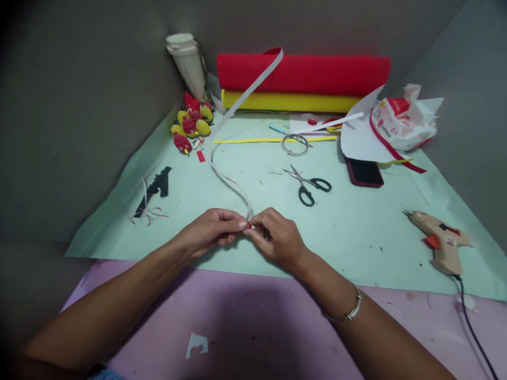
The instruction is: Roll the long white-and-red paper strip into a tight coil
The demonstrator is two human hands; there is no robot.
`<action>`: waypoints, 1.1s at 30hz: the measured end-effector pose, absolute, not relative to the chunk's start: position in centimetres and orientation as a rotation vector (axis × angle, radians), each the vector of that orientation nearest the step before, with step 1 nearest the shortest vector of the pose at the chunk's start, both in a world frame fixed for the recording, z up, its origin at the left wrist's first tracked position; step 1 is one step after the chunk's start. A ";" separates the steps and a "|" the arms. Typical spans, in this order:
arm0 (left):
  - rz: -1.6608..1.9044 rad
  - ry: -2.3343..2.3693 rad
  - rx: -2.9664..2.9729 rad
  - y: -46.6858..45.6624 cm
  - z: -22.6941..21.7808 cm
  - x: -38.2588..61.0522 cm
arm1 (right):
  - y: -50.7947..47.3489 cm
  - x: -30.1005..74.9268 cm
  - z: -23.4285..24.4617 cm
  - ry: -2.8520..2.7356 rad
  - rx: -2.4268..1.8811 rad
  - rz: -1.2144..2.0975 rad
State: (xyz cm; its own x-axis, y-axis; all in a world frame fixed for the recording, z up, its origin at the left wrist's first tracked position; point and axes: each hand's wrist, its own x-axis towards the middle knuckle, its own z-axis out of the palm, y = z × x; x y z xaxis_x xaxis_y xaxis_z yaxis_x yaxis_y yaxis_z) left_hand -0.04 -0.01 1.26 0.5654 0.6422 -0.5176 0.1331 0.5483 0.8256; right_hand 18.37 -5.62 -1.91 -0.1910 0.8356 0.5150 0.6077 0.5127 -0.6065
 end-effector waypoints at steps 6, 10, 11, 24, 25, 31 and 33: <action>0.346 0.955 0.973 0.0 1.4 0.0 | -5.6 18.5 -1.8 -1.906 -1.176 0.422; 0.328 0.950 0.994 0.0 1.4 -0.1 | -5.6 18.6 -1.8 -1.919 -1.166 0.454; 0.321 0.949 1.000 0.0 1.4 -0.1 | -5.6 18.6 -1.8 -1.922 -1.163 0.459; 0.289 0.955 1.008 0.1 1.7 -0.2 | -5.7 18.7 -1.6 -1.957 -1.118 0.441; 0.298 0.955 1.002 0.1 1.7 -0.1 | -5.7 18.7 -1.6 -1.951 -1.121 0.421; 0.359 0.966 0.967 0.0 1.6 0.1 | -5.6 18.4 -1.8 -1.890 -1.154 0.280; 0.360 0.965 0.969 0.0 1.5 0.1 | -5.6 18.4 -1.9 -1.891 -1.155 0.255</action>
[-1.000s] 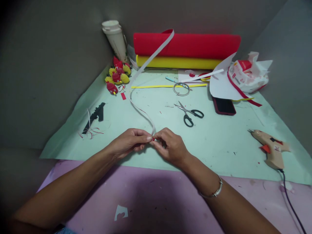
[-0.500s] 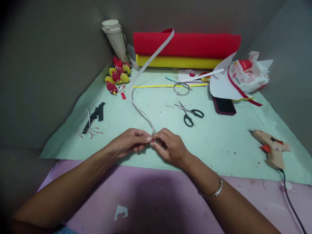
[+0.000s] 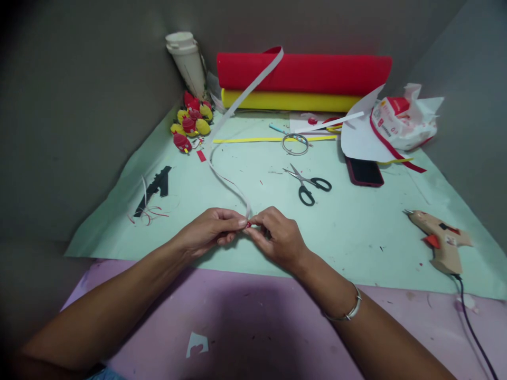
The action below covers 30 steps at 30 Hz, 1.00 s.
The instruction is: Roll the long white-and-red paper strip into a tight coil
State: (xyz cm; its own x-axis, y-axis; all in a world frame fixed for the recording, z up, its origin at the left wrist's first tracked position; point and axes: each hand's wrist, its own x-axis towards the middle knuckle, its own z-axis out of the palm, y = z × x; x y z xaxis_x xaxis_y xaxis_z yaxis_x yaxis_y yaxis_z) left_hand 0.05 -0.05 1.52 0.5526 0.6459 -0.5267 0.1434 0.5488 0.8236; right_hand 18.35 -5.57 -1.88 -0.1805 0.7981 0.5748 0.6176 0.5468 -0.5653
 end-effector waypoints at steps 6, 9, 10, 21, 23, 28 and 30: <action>0.362 0.972 0.983 -0.1 1.5 0.0 | -5.6 18.4 -1.9 -1.898 -1.170 0.295; 0.357 0.966 0.993 -0.1 1.4 0.0 | -5.6 18.4 -1.9 -1.899 -1.184 0.325; 0.355 0.962 0.996 -0.1 1.4 -0.1 | -5.6 18.4 -1.9 -1.903 -1.186 0.335; 0.296 0.948 1.015 0.2 1.4 -0.2 | -5.6 18.7 -1.8 -1.945 -1.147 0.443; 0.278 0.948 1.015 0.2 1.6 -0.2 | -5.6 18.7 -1.8 -1.960 -1.127 0.456; 0.313 0.956 0.991 0.0 1.7 -0.1 | -5.6 18.7 -1.9 -1.947 -1.133 0.407; 0.350 0.955 0.977 -0.1 1.7 0.0 | -5.6 18.5 -2.0 -1.926 -1.148 0.343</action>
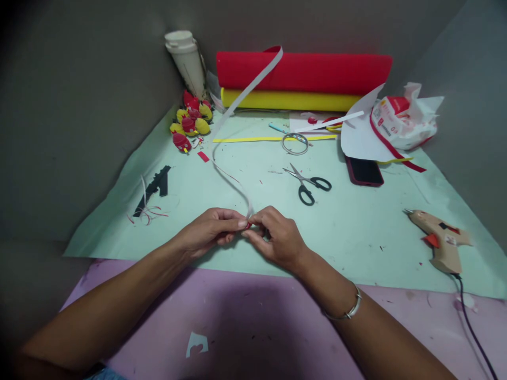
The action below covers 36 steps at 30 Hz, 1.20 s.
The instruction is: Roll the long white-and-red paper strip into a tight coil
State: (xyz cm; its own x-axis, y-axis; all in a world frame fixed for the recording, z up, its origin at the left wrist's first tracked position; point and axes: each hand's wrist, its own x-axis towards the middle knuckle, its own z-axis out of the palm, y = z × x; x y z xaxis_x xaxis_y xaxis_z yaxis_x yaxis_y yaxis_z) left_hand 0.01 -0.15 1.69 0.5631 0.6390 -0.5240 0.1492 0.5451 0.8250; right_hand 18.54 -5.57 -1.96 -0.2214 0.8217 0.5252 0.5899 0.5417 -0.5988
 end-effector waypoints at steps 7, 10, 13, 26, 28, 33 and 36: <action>0.383 0.949 0.982 -0.3 1.6 0.0 | -5.6 18.2 -2.0 -1.889 -1.162 0.189; 0.378 0.949 0.997 -0.3 1.6 0.0 | -5.6 18.2 -2.0 -1.890 -1.170 0.228; 0.374 0.951 0.995 -0.2 1.6 0.0 | -5.6 18.3 -1.9 -1.895 -1.170 0.287; 0.337 0.941 0.981 -0.2 1.7 0.0 | -5.7 18.6 -1.9 -1.946 -1.190 0.400; 0.325 0.943 0.979 -0.1 1.7 0.0 | -5.7 18.6 -1.9 -1.957 -1.185 0.406; 0.275 0.930 1.007 0.2 1.6 -0.4 | -5.7 18.7 -2.0 -1.983 -1.172 0.413; 0.234 0.913 1.037 0.4 1.4 -0.6 | -5.7 18.7 -2.0 -2.008 -1.146 0.426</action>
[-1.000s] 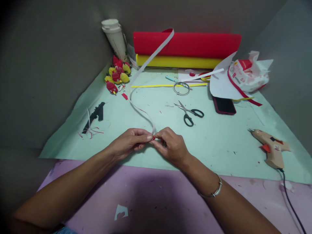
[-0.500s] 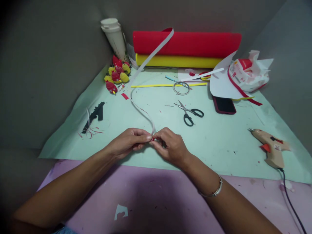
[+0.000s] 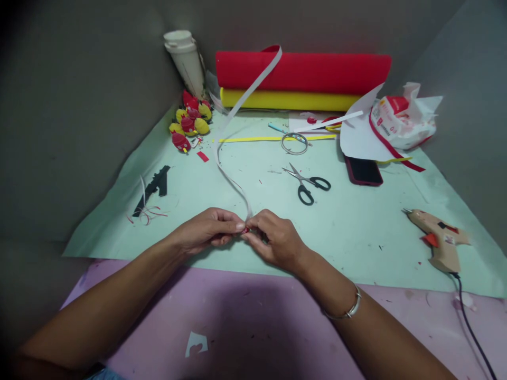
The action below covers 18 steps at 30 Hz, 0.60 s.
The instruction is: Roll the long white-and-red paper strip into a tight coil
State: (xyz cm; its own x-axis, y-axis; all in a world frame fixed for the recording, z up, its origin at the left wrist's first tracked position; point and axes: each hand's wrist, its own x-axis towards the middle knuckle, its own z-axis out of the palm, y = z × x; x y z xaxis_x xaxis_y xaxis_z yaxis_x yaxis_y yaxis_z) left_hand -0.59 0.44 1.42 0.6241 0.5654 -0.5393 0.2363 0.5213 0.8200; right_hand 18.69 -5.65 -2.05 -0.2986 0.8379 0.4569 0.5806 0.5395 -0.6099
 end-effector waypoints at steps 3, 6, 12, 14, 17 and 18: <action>0.248 0.904 1.036 0.5 1.4 -0.6 | -5.6 18.7 -2.1 -2.008 -1.125 0.417; 0.301 0.916 0.997 0.4 1.4 -0.4 | -5.6 18.6 -2.0 -1.966 -1.145 0.391; 0.455 0.931 0.915 -0.1 1.1 0.2 | -5.6 18.3 -1.9 -1.812 -1.238 0.359; 0.475 0.921 0.900 -0.1 1.3 0.6 | -5.5 18.2 -1.9 -1.755 -1.256 0.363; 0.501 0.887 0.911 0.2 1.9 1.6 | -5.3 18.2 -2.0 -1.670 -1.283 0.401; 0.508 0.886 0.920 0.4 2.1 1.9 | -5.2 18.2 -2.0 -1.641 -1.298 0.423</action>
